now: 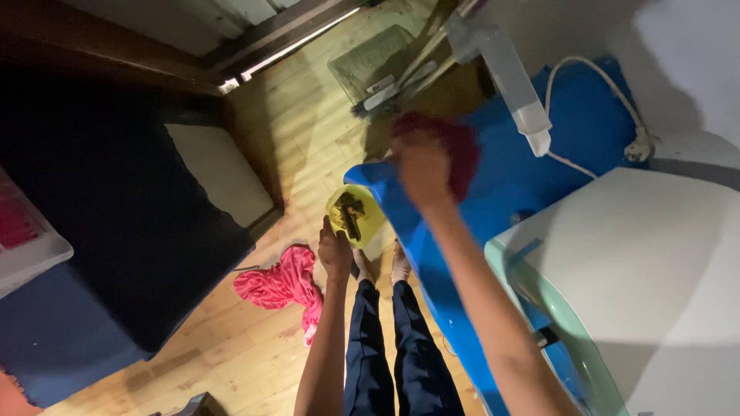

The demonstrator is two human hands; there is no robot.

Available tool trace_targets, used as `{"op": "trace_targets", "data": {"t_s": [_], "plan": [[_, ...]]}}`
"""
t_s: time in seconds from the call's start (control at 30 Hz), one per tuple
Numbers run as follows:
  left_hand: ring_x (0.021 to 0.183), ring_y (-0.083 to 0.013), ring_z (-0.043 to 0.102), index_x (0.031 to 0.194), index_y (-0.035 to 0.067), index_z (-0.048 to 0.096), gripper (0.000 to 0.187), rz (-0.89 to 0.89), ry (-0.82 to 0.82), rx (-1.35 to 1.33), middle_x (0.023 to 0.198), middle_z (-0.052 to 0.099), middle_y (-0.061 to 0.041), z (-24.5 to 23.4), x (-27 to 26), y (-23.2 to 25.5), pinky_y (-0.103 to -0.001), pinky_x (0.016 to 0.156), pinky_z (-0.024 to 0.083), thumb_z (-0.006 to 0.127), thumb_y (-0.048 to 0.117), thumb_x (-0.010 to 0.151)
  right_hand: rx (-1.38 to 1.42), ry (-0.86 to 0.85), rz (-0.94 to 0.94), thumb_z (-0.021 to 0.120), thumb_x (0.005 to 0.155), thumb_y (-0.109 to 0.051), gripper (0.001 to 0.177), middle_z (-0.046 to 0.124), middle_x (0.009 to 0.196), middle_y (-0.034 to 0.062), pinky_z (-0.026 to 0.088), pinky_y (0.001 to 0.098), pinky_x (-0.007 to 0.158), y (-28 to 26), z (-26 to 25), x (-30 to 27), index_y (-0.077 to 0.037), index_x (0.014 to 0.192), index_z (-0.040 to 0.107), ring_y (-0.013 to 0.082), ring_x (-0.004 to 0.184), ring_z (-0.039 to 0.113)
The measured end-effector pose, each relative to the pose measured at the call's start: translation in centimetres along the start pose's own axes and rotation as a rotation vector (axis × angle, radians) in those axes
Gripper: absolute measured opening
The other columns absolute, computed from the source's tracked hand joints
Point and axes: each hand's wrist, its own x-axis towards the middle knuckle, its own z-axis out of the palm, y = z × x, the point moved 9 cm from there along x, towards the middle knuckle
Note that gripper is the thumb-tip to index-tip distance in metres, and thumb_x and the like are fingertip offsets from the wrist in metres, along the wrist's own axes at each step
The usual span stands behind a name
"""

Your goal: The person wipes a blue table surface with a red cloth, removing white residue. They briefly move to a black table to handle a green bowl containing food scraps before returning to continue wiping the blue table around a white appliance.

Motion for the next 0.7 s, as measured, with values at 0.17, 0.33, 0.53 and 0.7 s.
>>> {"op": "trace_targets", "data": {"t_s": [0.17, 0.33, 0.53, 0.7], "plan": [[0.092, -0.0454, 0.068, 0.149, 0.01, 0.044, 0.056, -0.019, 0.007, -0.039, 0.119, 0.066, -0.025, -1.2, 0.4, 1.3, -0.053, 0.08, 0.055, 0.052, 0.019, 0.094, -0.357, 0.35, 0.049, 0.059, 0.083, -0.029, 0.032, 0.072, 0.102, 0.0174, 0.049, 0.0615, 0.091, 7.4, -1.3, 1.7, -0.017, 0.108, 0.075, 0.0406, 0.097, 0.068], [0.094, -0.0468, 0.067, 0.149, 0.012, 0.046, 0.056, -0.105, -0.011, -0.046, 0.121, 0.066, -0.025, -1.1, 0.2, 0.7, -0.055, 0.082, 0.054, 0.052, 0.017, 0.094, -0.014, 0.174, 0.01, 0.057, 0.105, -0.026, 0.024, 0.07, 0.097, 0.0213, 0.055, 0.0555, 0.089, -0.5, 4.2, 0.4, -0.009, 0.102, 0.074, 0.0406, 0.095, 0.068], [0.096, -0.0451, 0.068, 0.149, 0.011, 0.047, 0.057, -0.06, 0.087, -0.043, 0.121, 0.067, -0.024, -2.8, -1.3, 0.2, -0.052, 0.082, 0.055, 0.054, 0.017, 0.093, 0.29, 0.376, -0.201, 0.064, 0.082, -0.002, 0.045, 0.063, 0.136, 0.0201, 0.052, 0.0446, 0.104, -10.8, 3.0, -10.7, -0.01, 0.127, 0.069, 0.0465, 0.135, 0.056], [0.09, -0.0437, 0.069, 0.15, 0.011, 0.046, 0.057, -0.097, 0.024, 0.02, 0.118, 0.067, -0.024, -5.2, -4.3, -0.1, -0.05, 0.078, 0.056, 0.054, 0.017, 0.095, 0.554, 0.13, -0.077, 0.064, 0.086, -0.003, 0.049, 0.062, 0.134, 0.0175, 0.053, 0.0443, 0.102, -10.3, 4.4, -19.3, -0.019, 0.132, 0.067, 0.038, 0.127, 0.059]]}}
